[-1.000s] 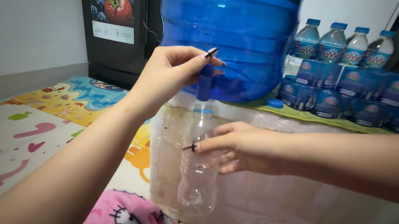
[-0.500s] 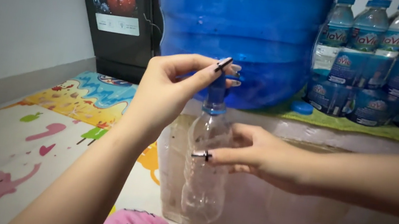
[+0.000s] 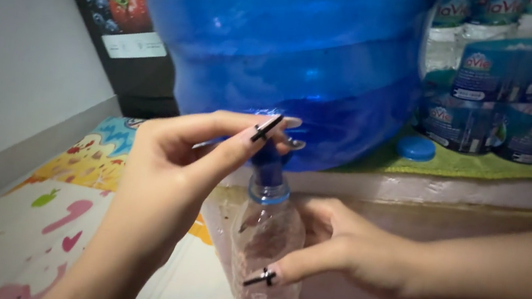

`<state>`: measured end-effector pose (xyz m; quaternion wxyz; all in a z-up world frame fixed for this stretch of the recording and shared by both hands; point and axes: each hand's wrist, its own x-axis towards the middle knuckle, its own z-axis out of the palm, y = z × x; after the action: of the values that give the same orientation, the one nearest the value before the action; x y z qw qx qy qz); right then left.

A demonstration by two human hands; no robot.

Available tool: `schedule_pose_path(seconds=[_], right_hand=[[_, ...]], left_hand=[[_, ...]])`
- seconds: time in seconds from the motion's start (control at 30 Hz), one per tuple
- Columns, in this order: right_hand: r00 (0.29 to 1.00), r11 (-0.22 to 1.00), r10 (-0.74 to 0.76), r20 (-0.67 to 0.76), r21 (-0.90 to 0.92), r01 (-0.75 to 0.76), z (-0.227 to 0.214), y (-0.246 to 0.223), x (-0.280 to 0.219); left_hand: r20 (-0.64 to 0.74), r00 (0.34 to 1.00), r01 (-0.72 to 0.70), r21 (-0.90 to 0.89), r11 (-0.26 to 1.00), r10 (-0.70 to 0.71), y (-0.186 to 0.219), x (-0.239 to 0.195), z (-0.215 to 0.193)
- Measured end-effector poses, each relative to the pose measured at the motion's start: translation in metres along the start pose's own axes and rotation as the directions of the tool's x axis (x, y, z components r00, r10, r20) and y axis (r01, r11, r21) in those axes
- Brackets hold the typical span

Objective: The person removes a label from a small plastic water bottle and places it on a stack of similar bottles. They then fill the bottle with water from a large blue water dispenser and place it back on the stack.

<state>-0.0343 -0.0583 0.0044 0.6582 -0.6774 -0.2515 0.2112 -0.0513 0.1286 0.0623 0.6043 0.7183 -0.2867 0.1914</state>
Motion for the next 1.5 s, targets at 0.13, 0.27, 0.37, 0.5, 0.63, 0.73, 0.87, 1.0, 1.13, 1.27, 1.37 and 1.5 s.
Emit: schedule_pose_path(seconds=[0.13, 0.27, 0.37, 0.5, 0.63, 0.73, 0.87, 1.0, 1.13, 1.27, 1.37, 1.5], right_hand=[[0.999, 0.987, 0.039, -0.023, 0.158, -0.035, 0.008, 0.003, -0.004], [0.943, 0.944, 0.238, -0.233, 0.284, -0.167, 0.028, -0.015, -0.01], [0.919, 0.92, 0.277, -0.282, 0.352, -0.169, 0.04, -0.015, -0.009], [0.891, 0.921, 0.267, -0.367, 0.368, -0.124, 0.052, -0.015, -0.01], [0.899, 0.956, 0.196, -0.392, 0.279, -0.087, 0.051, -0.011, -0.014], [0.885, 0.966, 0.209, -0.416, 0.226, -0.122, 0.051, -0.013, -0.019], [0.875, 0.972, 0.208, -0.438, 0.197, -0.132, 0.05, -0.011, -0.022], [0.863, 0.973, 0.204, -0.462, 0.193, -0.127, 0.047, -0.003, -0.023], [0.853, 0.976, 0.205, -0.48, 0.166, -0.141, 0.05, -0.005, -0.028], [0.854, 0.979, 0.195, -0.483, 0.146, -0.142, 0.058, -0.016, -0.037], [0.858, 0.976, 0.214, -0.468, 0.135, -0.17, 0.062, -0.027, -0.043], [0.877, 0.973, 0.229, -0.423, 0.122, -0.196, 0.061, -0.023, -0.041]], left_hand=[[-0.035, 0.997, 0.072, 0.018, 0.997, -0.071, 0.003, 0.001, 0.004], [-0.085, 0.992, 0.098, 0.019, 0.995, -0.096, 0.004, 0.001, 0.005], [-0.079, 0.997, 0.011, 0.031, 0.999, -0.009, -0.001, 0.001, 0.002], [-0.099, 0.995, -0.022, 0.071, 0.997, 0.029, 0.0, -0.004, 0.005], [-0.112, 0.994, 0.026, 0.095, 0.995, -0.016, 0.013, -0.008, 0.004], [-0.098, 0.954, 0.289, 0.032, 0.957, -0.284, 0.034, -0.012, 0.004], [-0.069, 0.932, 0.36, 0.04, 0.932, -0.357, 0.045, -0.018, 0.003], [-0.119, 0.957, 0.289, 0.27, 0.919, -0.266, 0.025, -0.012, 0.006], [-0.135, 0.952, 0.303, 0.271, 0.913, -0.276, 0.027, -0.013, 0.012], [-0.162, 0.947, 0.307, 0.21, 0.928, -0.276, 0.037, -0.022, 0.016], [-0.163, 0.943, 0.318, 0.191, 0.929, -0.29, 0.028, -0.012, 0.019], [-0.188, 0.934, 0.332, 0.151, 0.931, -0.303, 0.026, -0.014, 0.022]])
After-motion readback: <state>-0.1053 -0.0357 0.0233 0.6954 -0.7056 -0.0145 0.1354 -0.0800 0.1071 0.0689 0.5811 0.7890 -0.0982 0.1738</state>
